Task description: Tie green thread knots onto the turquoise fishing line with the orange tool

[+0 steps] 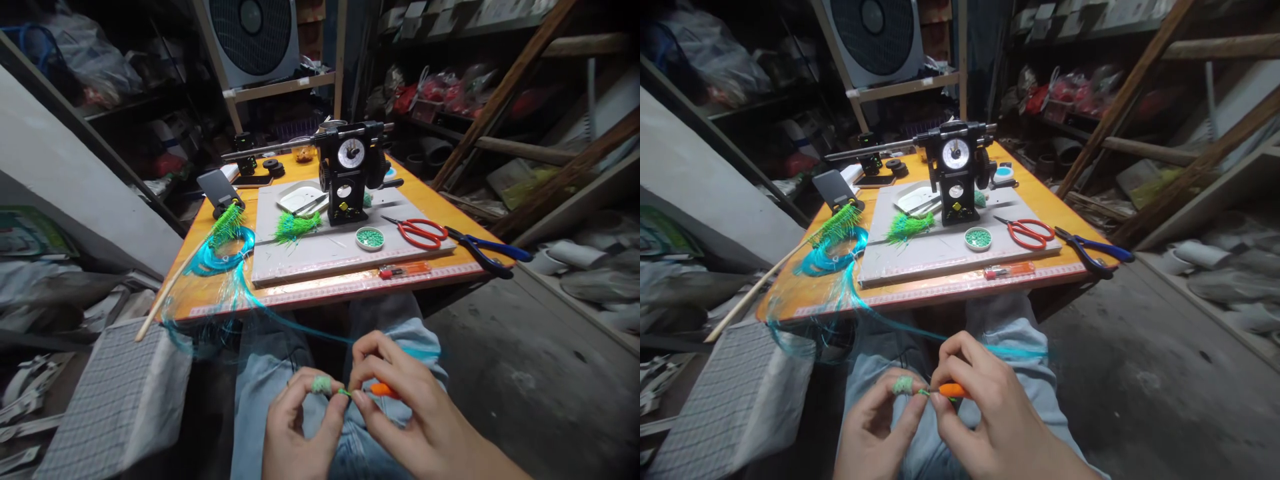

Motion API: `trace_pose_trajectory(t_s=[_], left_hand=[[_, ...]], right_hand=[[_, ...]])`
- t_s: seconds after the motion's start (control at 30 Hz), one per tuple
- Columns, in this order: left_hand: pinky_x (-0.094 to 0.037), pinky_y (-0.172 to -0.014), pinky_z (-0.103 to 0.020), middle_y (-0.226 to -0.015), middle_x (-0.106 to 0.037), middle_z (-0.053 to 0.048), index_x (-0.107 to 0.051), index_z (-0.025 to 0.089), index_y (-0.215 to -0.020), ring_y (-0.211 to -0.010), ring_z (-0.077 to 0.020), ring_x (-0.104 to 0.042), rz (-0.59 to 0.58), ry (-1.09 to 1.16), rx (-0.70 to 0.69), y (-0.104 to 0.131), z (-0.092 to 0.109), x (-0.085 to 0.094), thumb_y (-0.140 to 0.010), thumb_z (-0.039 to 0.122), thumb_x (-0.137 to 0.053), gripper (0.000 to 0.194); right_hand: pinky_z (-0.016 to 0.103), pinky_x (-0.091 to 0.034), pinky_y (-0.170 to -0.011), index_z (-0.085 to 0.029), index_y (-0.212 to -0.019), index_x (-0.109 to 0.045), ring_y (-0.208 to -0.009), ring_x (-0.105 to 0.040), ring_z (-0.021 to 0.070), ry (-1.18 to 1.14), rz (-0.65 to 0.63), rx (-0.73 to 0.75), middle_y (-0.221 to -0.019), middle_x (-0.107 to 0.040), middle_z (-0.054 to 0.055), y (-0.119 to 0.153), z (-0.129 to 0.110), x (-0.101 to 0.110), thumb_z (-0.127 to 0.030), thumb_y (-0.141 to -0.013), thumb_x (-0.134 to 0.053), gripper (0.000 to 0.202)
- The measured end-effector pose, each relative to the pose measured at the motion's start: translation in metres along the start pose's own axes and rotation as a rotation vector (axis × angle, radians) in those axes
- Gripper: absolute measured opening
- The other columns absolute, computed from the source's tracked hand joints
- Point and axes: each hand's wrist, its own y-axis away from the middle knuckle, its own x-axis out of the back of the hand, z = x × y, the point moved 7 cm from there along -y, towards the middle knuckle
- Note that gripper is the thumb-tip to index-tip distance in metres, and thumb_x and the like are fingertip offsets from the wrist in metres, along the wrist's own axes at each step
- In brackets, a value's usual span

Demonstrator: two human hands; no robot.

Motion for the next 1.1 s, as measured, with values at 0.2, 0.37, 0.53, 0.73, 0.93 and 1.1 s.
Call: trace_pose_trajectory(t_s=[0.2, 0.37, 0.53, 0.73, 0.93, 1.1], left_hand=[[-0.046, -0.069, -0.021, -0.073, -0.066, 0.001, -0.071, 0.023, -0.074, -0.072, -0.0141, -0.061, -0.002, 0.042, 0.037, 0.001, -0.003, 0.0, -0.08, 0.019, -0.069, 0.007], [-0.046, -0.068, -0.022, -0.073, -0.066, 0.001, -0.071, 0.023, -0.072, -0.071, -0.0151, -0.061, 0.012, 0.072, 0.07, 0.0, -0.006, -0.001, -0.078, 0.019, -0.071, 0.007], [-0.047, -0.069, -0.022, -0.075, -0.069, 0.0, -0.076, 0.026, -0.076, -0.073, -0.0154, -0.063, 0.021, 0.004, 0.029, -0.001, -0.001, 0.003, -0.078, 0.017, -0.071, 0.01], [-0.048, -0.072, -0.023, -0.074, -0.069, 0.002, -0.073, 0.027, -0.082, -0.073, -0.0152, -0.064, 0.103, -0.04, 0.076, -0.001, 0.001, 0.013, -0.072, 0.014, -0.07, 0.016], [-0.043, -0.061, -0.026, -0.065, -0.056, 0.002, -0.057, 0.022, -0.066, -0.061, -0.0157, -0.055, 0.043, -0.207, -0.056, -0.001, 0.001, 0.008, -0.071, 0.009, -0.057, 0.014], [-0.041, -0.061, -0.028, -0.066, -0.053, 0.001, -0.055, 0.022, -0.068, -0.063, -0.0174, -0.051, 0.111, -0.238, -0.062, 0.005, -0.007, 0.011, -0.071, 0.012, -0.055, 0.011]], right_hand=[[0.03, -0.045, -0.07, -0.019, -0.084, -0.054, -0.082, -0.055, 0.0177, 0.011, 0.008, 0.013, -0.09, -0.048, 0.004, -0.001, 0.0, -0.001, -0.004, -0.08, -0.049, 0.016], [0.03, -0.045, -0.066, -0.018, -0.084, -0.056, -0.078, -0.054, 0.0175, 0.012, 0.038, 0.036, -0.089, -0.047, 0.004, 0.0, 0.001, -0.003, -0.005, -0.08, -0.047, 0.017], [0.031, -0.044, -0.065, -0.017, -0.085, -0.059, -0.076, -0.054, 0.0183, 0.088, 0.066, 0.078, -0.088, -0.048, 0.005, -0.001, -0.004, -0.003, -0.004, -0.08, -0.046, 0.019], [0.031, -0.044, -0.068, -0.018, -0.086, -0.058, -0.08, -0.055, 0.0183, 0.058, 0.007, 0.044, -0.09, -0.049, 0.004, -0.003, -0.002, -0.005, -0.002, -0.079, -0.047, 0.021], [0.032, -0.045, -0.068, -0.018, -0.085, -0.059, -0.08, -0.055, 0.019, 0.044, -0.021, 0.05, -0.089, -0.05, 0.005, -0.003, -0.001, -0.011, -0.001, -0.075, -0.049, 0.021], [0.031, -0.046, -0.068, -0.018, -0.084, -0.059, -0.08, -0.056, 0.0189, 0.034, -0.034, 0.057, -0.089, -0.051, 0.005, -0.003, -0.002, -0.013, -0.003, -0.077, -0.049, 0.019]])
